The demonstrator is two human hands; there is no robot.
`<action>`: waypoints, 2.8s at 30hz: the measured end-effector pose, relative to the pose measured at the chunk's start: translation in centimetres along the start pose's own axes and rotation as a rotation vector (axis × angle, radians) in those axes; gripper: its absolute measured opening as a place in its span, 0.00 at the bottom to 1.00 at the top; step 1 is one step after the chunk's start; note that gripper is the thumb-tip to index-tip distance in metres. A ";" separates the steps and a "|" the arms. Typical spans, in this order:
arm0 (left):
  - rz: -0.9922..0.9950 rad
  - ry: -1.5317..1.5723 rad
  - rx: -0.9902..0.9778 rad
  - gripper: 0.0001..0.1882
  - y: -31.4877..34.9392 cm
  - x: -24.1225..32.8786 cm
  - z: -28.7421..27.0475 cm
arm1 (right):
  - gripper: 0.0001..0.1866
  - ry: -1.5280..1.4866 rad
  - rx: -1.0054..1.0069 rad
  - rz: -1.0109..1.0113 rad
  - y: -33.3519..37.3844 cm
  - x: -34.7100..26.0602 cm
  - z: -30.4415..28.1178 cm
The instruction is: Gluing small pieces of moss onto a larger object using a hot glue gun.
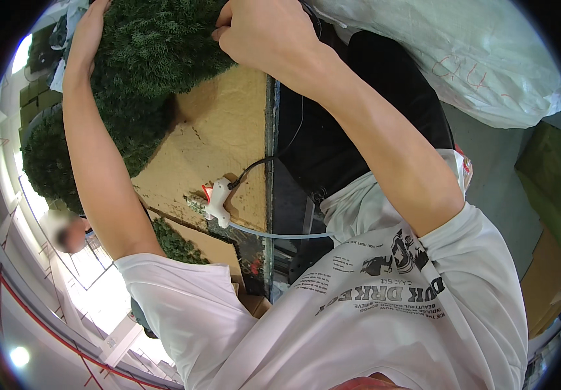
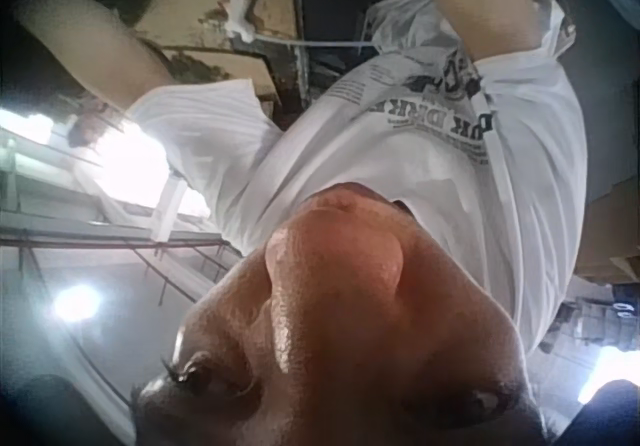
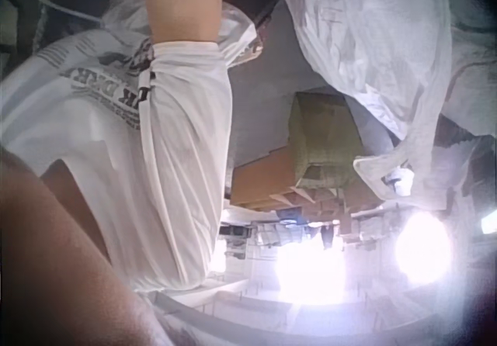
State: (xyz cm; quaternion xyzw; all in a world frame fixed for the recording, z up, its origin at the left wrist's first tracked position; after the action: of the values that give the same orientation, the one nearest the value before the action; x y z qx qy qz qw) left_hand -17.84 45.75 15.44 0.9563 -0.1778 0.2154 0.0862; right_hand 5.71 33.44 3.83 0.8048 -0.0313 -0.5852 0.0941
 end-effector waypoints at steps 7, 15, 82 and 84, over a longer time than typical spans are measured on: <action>-0.029 -0.011 0.012 0.33 0.3 0.2 0.1 | 0.05 0.012 0.101 -0.044 0.4 -0.2 0.1; -0.012 -0.032 0.011 0.32 0.5 0.6 0.5 | 0.05 0.061 0.046 -0.052 0.7 -0.3 0.6; 0.134 -0.715 0.500 0.48 10.0 13.0 12.5 | 0.09 -0.224 0.012 -0.261 0.3 2.4 -0.6; 0.115 -0.738 0.510 0.46 10.1 13.1 12.4 | 0.09 -0.244 0.008 -0.242 0.3 2.5 -0.5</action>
State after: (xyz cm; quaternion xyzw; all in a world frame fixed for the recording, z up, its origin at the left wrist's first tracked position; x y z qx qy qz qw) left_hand -5.89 29.45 11.06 0.9483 -0.1908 -0.0988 -0.2336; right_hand 7.03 32.85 1.68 0.7260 0.0524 -0.6855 0.0153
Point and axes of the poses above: each hand's wrist, its own y-axis away from the middle knuckle, its own z-axis out of the palm, x = y × z, the point moved 7 cm from there along -y, towards the middle knuckle, and after that the axes turned 13 degrees about z, right-handed, at the moved point
